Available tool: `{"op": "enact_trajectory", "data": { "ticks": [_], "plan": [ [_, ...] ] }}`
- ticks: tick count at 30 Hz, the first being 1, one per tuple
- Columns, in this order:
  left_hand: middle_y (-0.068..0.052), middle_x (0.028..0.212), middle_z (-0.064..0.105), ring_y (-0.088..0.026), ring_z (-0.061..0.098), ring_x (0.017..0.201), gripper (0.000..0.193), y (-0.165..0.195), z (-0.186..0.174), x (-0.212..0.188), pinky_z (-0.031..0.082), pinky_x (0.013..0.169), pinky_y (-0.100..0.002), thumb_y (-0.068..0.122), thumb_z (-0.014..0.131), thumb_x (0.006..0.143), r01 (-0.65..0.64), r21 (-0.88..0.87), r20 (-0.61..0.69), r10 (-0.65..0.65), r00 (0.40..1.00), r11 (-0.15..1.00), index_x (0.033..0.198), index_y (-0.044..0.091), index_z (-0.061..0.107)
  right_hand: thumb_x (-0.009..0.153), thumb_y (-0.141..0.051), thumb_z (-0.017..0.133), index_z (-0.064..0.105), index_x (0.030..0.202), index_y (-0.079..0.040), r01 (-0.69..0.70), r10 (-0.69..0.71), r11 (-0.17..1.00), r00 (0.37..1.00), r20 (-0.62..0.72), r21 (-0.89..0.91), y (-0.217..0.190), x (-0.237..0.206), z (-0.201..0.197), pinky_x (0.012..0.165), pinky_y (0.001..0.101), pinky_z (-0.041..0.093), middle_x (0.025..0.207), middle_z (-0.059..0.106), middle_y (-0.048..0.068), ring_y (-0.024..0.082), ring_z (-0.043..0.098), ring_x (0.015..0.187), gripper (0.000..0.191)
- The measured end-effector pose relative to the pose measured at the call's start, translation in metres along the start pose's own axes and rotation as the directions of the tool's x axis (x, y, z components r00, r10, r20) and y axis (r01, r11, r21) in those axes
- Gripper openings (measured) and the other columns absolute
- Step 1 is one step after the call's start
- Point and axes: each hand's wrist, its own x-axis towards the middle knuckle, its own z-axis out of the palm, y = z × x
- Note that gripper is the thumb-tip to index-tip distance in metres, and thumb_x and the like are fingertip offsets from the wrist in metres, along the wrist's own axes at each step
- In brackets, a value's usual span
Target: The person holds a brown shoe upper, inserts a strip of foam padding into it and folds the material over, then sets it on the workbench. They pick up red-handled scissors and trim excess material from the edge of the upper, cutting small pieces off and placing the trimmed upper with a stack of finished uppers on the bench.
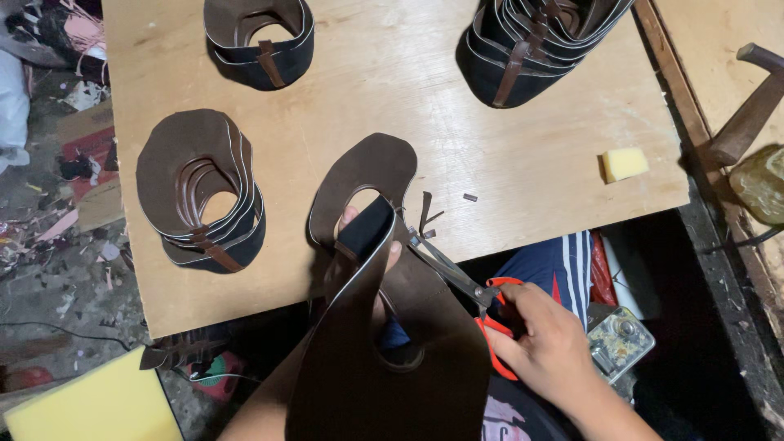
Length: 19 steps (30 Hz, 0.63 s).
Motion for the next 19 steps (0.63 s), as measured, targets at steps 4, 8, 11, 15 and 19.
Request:
{"op": "enact_trajectory", "data": {
  "ticks": [4,8,11,15,19],
  "plan": [
    [-0.027,0.148,0.049,-0.041,0.049,0.141,0.044,0.002,0.003,-0.003,0.041,0.122,-0.05,0.001,0.07,0.096,0.015,-0.008,0.0,-0.015,1.0,1.0,0.136,0.0,0.052,0.071,-0.028,0.085,0.066,0.106,-0.001,0.013,-0.015,0.998,0.999,-0.036,-0.058,-0.003,0.003,0.003,0.056,0.0375,0.05,0.081,0.062,0.012,0.03,0.065,0.067,0.048],
    [-0.028,0.147,0.049,-0.041,0.049,0.141,0.043,0.002,0.005,-0.005,0.04,0.122,-0.05,0.003,0.07,0.096,0.023,-0.011,-0.001,-0.023,1.0,1.0,0.136,0.0,0.053,0.075,-0.026,0.082,0.068,0.104,-0.002,0.026,-0.026,0.999,0.999,-0.029,0.033,-0.002,0.005,0.004,0.056,0.0347,0.053,0.086,0.066,0.011,0.028,0.068,0.068,0.04],
    [-0.028,0.147,0.049,-0.041,0.048,0.141,0.042,0.005,0.008,-0.006,0.04,0.122,-0.05,0.003,0.069,0.097,0.042,-0.016,-0.004,-0.042,0.999,0.999,0.135,0.0,0.053,0.074,-0.027,0.083,0.068,0.105,-0.001,0.019,-0.018,1.0,1.0,-0.023,0.02,0.0,0.004,0.006,0.056,0.035,0.053,0.083,0.066,0.011,0.028,0.067,0.066,0.043],
    [-0.028,0.147,0.05,-0.041,0.048,0.141,0.041,0.014,0.001,-0.004,0.04,0.122,-0.05,0.004,0.069,0.097,-0.034,0.096,0.046,0.029,0.998,0.995,0.134,-0.001,0.054,0.077,-0.024,0.081,0.067,0.105,-0.002,0.058,-0.058,0.998,0.997,-0.057,-0.002,0.005,0.002,0.011,0.059,0.0349,0.053,0.085,0.066,0.011,0.029,0.067,0.069,0.038],
    [-0.03,0.156,0.046,-0.04,0.048,0.15,0.02,0.047,0.017,0.001,0.042,0.127,-0.053,0.004,0.069,0.101,0.029,0.03,-0.215,-0.022,0.976,0.999,0.12,0.006,0.064,0.076,-0.026,0.081,0.067,0.107,-0.002,0.051,-0.054,0.997,0.997,-0.063,-0.055,0.008,0.001,0.014,0.057,0.0358,0.053,0.083,0.066,0.012,0.029,0.067,0.067,0.042]
  ]
}}
